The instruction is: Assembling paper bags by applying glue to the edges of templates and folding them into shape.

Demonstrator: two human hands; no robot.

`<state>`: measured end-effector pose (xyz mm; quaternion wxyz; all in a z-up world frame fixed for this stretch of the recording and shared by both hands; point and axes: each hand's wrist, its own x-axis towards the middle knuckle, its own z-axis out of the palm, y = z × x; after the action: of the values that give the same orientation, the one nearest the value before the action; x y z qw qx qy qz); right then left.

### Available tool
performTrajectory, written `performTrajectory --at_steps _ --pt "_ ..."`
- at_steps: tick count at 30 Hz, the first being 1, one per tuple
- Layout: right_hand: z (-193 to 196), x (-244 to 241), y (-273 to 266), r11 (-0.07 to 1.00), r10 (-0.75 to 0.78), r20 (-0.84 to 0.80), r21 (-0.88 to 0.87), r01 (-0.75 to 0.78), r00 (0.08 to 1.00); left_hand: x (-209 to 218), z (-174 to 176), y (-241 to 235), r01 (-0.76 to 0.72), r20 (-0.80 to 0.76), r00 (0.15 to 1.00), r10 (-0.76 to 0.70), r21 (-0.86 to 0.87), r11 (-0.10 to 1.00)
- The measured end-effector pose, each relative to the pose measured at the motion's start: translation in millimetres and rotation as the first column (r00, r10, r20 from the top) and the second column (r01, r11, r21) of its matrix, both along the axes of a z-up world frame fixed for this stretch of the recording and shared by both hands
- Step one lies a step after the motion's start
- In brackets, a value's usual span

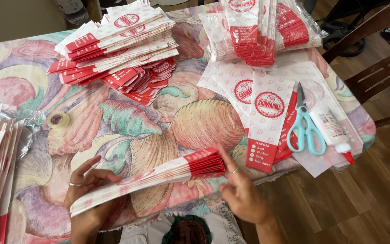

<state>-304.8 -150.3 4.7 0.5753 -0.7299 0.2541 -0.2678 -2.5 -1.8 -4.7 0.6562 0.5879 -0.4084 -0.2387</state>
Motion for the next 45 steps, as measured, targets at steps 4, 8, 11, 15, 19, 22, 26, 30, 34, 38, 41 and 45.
performTrajectory --at_steps 4,8,11,15,19,22,26,30,34,38,41,45 --pt "-3.6 2.7 -16.8 0.934 -0.163 -0.008 -0.324 0.152 0.987 -3.1 6.2 0.1 -0.063 0.127 0.990 0.061 0.006 0.998" --pt "-2.4 4.7 -26.2 0.930 -0.155 -0.021 -0.340 0.139 0.988 4.3 -2.0 6.1 -0.084 0.191 0.978 0.089 -0.034 0.996" --pt "5.5 12.1 -24.2 0.961 -0.130 0.059 -0.239 0.141 0.990 0.0 4.2 6.3 -0.134 0.211 0.966 0.152 -0.099 0.986" --pt "2.4 16.3 -14.5 0.992 -0.117 0.130 -0.027 0.121 0.985 -18.4 13.3 5.2 -0.182 0.156 0.968 0.196 -0.100 0.978" --pt "6.9 18.8 -3.2 0.994 -0.076 0.039 -0.077 0.078 0.996 -25.7 25.2 3.2 -0.163 0.152 0.974 0.168 -0.043 0.986" --pt "0.4 11.5 -7.1 0.991 -0.066 0.173 -0.101 0.085 0.983 -22.4 22.8 3.3 -0.163 0.141 0.975 0.173 -0.080 0.983" --pt "4.2 -1.5 -2.5 0.952 -0.256 0.182 -0.123 0.280 0.949 -17.2 16.1 3.3 -0.138 0.188 0.970 0.157 -0.110 0.984" --pt "7.2 -7.2 -0.5 0.926 -0.298 0.189 -0.180 0.331 0.936 -14.7 11.2 3.7 -0.109 0.186 0.974 0.131 -0.126 0.986" --pt "7.4 11.4 4.7 0.990 -0.059 0.312 -0.101 0.095 0.948 -17.1 14.3 1.3 -0.100 0.181 0.976 0.121 -0.121 0.988" --pt "-1.6 17.5 8.8 0.977 -0.060 0.047 -0.202 0.069 0.997 -15.9 12.4 1.7 -0.125 0.126 0.983 0.133 -0.069 0.990" --pt "-9.0 14.4 -0.3 0.930 -0.155 0.049 -0.330 0.162 0.987 -14.2 14.9 2.5 -0.133 0.120 0.983 0.137 -0.044 0.990" --pt "-12.7 9.4 -13.2 0.973 -0.178 0.116 -0.128 0.192 0.977 -11.1 16.5 5.5 -0.092 0.112 0.989 0.094 -0.021 0.996"
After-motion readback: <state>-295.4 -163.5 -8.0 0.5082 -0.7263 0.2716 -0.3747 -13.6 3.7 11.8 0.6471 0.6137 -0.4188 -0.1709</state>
